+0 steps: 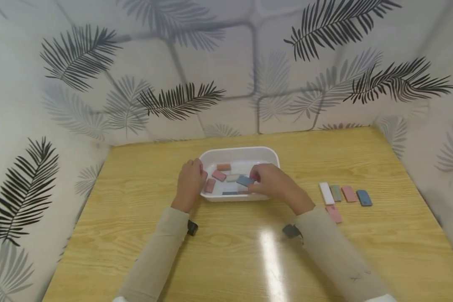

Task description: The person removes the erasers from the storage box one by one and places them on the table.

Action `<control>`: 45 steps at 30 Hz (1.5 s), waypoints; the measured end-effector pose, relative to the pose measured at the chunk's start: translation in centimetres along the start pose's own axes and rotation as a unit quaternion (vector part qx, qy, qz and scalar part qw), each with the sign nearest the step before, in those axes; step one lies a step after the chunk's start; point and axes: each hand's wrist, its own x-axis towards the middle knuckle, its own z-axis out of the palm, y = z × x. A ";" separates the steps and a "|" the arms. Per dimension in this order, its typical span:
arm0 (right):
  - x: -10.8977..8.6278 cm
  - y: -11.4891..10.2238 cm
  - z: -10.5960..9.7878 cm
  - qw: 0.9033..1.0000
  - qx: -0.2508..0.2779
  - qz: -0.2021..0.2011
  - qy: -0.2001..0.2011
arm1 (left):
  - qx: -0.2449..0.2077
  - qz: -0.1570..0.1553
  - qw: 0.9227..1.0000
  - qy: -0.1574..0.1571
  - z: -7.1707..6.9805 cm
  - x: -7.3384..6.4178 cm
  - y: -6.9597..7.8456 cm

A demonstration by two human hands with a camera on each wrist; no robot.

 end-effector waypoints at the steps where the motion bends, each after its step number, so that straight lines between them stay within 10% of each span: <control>1: -0.5 0.1 -0.5 1.000 0.005 0.005 0.005 | -0.002 0.001 1.000 0.000 0.0 0.0 0.0; 17: -9.0 5.8 -6.5 0.988 0.006 0.133 0.078 | -0.015 0.008 0.999 0.027 -0.5 -0.4 -0.7; 37: -20.5 14.7 -7.7 0.913 -0.064 0.364 0.173 | -0.025 0.020 0.999 0.037 0.2 -0.2 -0.5; 45: -21.8 15.9 -7.2 0.908 -0.072 0.381 0.159 | -0.034 0.025 0.998 0.035 0.5 0.0 -0.1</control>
